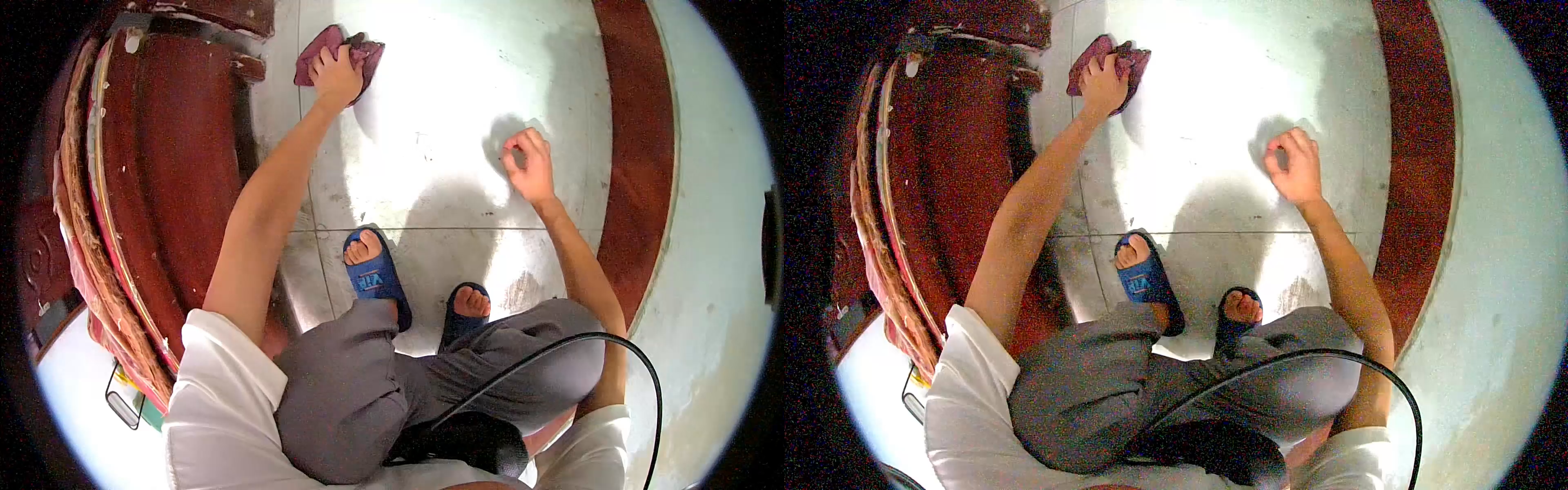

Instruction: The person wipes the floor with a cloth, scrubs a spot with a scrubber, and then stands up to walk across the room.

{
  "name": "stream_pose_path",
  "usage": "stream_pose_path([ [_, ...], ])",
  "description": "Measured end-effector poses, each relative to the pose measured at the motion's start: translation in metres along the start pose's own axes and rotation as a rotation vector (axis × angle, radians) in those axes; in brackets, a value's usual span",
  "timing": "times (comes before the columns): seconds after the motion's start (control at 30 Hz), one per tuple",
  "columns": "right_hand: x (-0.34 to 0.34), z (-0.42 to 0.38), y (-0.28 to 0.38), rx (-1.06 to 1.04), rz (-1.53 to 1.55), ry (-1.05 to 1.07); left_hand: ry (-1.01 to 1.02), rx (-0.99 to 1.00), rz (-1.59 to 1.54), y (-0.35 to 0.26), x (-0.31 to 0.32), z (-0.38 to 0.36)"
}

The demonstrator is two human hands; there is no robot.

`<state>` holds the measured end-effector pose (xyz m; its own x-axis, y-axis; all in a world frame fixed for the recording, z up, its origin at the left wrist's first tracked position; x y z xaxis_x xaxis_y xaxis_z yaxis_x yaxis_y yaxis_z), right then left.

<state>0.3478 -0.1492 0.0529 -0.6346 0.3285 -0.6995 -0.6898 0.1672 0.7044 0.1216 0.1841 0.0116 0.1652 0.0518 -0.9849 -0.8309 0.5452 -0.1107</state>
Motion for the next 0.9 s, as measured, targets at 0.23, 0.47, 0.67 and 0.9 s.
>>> stream_pose_path([
  [0.23,0.049,-0.013,0.087,-0.234,-0.075,0.366,0.044,0.416,-0.164,-0.096,-0.015,-0.085],
  [0.47,0.099,0.022,0.107,-0.316,-0.311,0.333,0.015,0.395,-0.304,-0.094,-0.037,-0.110],
  [0.67,0.098,0.025,0.098,-0.184,-0.417,0.585,0.016,0.351,-0.263,-0.097,-0.047,-0.098],
  [0.9,0.038,0.073,0.049,0.298,-0.009,0.287,-0.045,0.353,-0.286,-0.095,-0.040,-0.090],
])
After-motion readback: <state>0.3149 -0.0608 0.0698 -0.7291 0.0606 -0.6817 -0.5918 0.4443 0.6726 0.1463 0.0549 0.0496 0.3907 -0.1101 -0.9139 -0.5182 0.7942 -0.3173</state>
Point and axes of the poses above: each hand's wrist, its own z-axis towards the middle knuckle, its own x-axis out of the palm, y = z × x, the point moved 9 cm from there along z, towards the middle knuckle, and after that the axes turned 2 degrees about z, right-handed, at the moved point
